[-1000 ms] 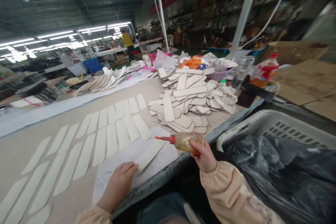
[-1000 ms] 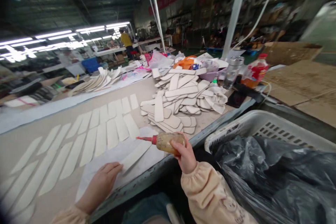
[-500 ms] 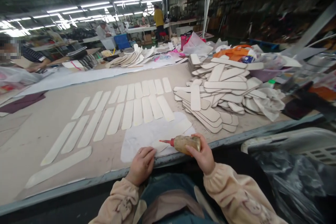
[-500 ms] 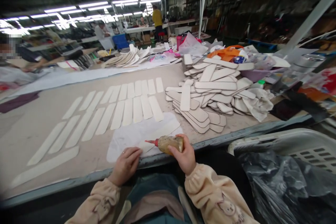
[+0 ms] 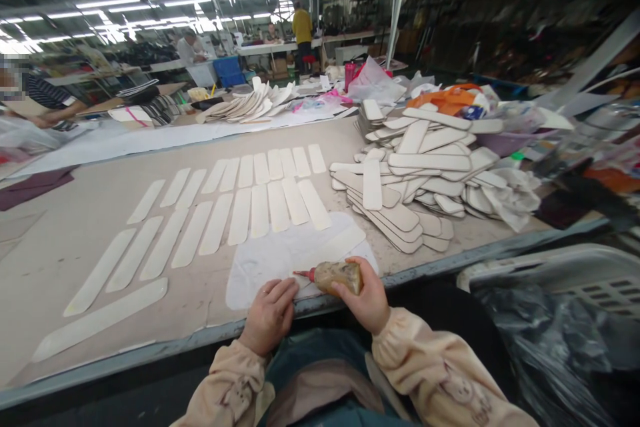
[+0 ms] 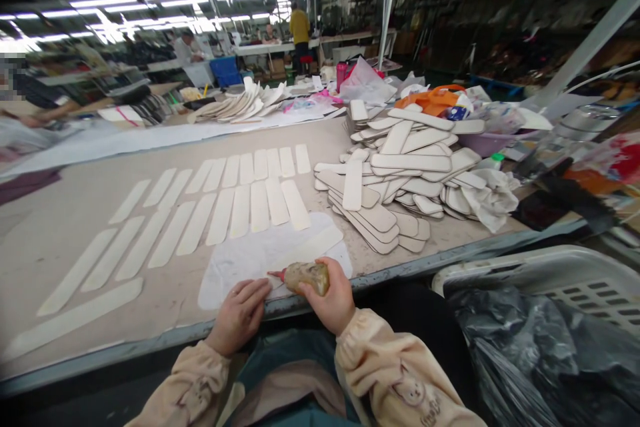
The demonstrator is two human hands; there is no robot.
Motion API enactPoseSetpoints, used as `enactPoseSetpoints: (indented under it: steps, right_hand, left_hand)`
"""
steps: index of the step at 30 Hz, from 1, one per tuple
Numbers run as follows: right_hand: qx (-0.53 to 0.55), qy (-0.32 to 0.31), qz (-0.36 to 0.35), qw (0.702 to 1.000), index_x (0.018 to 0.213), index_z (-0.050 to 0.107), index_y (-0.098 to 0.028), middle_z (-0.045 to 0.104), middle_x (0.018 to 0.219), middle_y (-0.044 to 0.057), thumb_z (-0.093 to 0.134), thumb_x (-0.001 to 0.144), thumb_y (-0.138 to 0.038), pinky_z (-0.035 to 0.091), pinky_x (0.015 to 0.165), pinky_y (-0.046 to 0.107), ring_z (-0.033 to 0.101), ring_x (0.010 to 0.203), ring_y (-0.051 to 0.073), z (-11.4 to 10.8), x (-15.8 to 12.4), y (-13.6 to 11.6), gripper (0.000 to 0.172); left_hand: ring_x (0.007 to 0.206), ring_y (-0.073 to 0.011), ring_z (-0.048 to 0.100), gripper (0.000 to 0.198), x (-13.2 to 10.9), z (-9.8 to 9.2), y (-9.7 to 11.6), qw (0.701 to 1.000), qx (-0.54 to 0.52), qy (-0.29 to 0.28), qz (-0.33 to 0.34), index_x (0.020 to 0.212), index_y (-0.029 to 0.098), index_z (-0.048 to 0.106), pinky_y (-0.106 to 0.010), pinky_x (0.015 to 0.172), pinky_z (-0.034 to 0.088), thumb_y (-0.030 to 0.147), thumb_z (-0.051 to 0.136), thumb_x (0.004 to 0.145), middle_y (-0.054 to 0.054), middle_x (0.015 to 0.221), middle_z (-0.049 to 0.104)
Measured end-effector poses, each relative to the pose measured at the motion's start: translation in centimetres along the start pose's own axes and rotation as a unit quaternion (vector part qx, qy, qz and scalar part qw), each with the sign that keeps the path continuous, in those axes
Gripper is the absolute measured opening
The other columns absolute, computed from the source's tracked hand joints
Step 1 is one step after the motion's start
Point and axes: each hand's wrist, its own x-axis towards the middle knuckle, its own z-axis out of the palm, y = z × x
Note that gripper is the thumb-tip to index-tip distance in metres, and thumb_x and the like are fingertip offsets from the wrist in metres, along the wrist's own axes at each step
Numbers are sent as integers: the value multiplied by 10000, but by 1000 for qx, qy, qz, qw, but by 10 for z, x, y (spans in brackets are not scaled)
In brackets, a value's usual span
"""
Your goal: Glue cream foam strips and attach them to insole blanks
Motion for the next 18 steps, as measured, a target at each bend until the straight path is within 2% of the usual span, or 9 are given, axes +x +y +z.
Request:
enactPoseSetpoints:
  steps: [7, 18]
  right_hand:
    - [-79, 18, -27, 996, 1097, 494, -211, 577, 1025, 67, 680, 715, -334, 456, 856, 387, 562, 942, 246, -8, 6, -3, 442]
    - [-176, 164, -17, 970, 1072, 498, -192, 578, 996, 85, 642, 722, -390, 467, 839, 405, 561, 922, 248, -58, 34, 9, 427]
  left_hand:
    - [1012, -214, 535, 350, 2, 0, -1, 1000, 24, 2, 14, 1134, 203, 590, -413, 916, 463, 118, 485, 812, -66, 1155, 617]
    - [984, -201, 553, 345, 2, 6, -9, 998, 28, 27, 45, 1150, 211, 574, -382, 891, 476, 140, 515, 817, -57, 1132, 624]
